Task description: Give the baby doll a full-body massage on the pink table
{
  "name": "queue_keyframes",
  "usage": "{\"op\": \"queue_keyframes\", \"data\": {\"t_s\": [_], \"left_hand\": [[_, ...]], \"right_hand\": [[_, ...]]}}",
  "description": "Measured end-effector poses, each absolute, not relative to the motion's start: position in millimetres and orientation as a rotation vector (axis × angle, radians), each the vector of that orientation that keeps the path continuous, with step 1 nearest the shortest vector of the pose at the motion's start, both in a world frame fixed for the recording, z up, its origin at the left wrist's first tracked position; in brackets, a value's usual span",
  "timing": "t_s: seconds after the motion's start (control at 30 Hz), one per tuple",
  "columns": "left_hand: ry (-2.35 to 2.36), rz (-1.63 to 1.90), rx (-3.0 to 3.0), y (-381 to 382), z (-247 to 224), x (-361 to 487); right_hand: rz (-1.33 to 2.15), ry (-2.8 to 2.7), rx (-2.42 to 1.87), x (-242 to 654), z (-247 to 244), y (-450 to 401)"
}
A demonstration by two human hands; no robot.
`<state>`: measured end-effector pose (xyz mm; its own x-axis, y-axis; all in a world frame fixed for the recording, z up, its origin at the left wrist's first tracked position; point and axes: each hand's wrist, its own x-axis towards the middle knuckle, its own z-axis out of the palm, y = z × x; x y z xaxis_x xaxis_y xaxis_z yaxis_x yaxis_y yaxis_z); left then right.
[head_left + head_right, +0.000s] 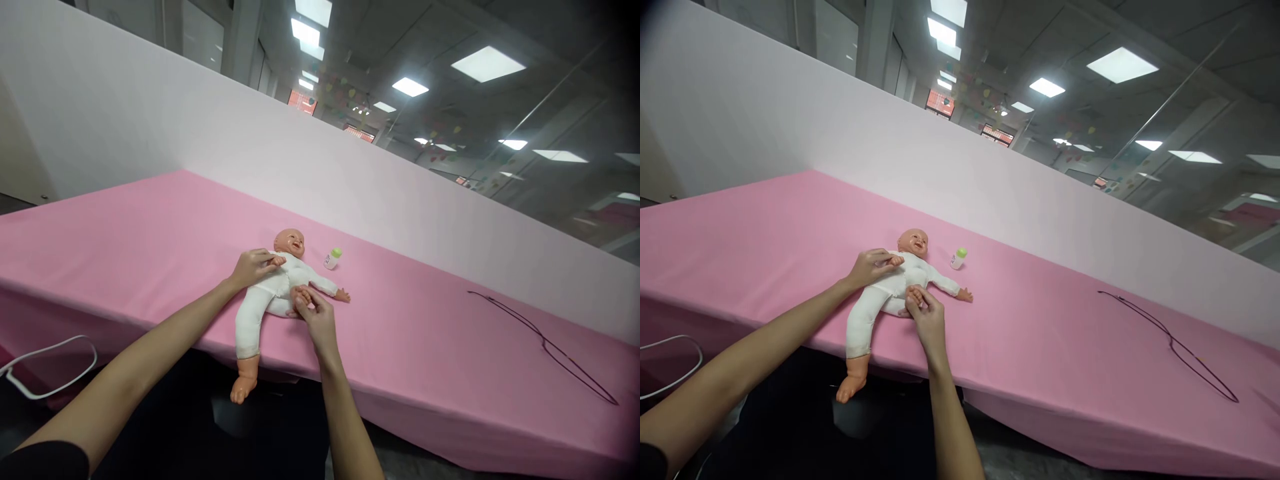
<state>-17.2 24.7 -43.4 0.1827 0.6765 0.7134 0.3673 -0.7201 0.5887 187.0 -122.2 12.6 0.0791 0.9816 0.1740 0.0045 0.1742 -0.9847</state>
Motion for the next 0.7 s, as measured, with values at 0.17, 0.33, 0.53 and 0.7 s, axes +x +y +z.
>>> {"op": "queue_keyframes", "data": {"t_s": [0.17,0.33,0.53,0.7], "left_hand": [[1.118,1.716,1.910,28,-45,-19],[1.282,2.064,1.184,54,-49,-34],[1.394,2.078,0.627,74,-55,-50],[1.220,2.073,1.305,49,-41,-30]], "right_hand": [[1.010,-1.224,-1.124,187,5,-114],[1.137,-1.331,-1.141,215,-12,-199],[1.189,-1.231,-1.084,218,-62,-248],[1.137,-1.264,-1.086,205,-21,-203]]}}
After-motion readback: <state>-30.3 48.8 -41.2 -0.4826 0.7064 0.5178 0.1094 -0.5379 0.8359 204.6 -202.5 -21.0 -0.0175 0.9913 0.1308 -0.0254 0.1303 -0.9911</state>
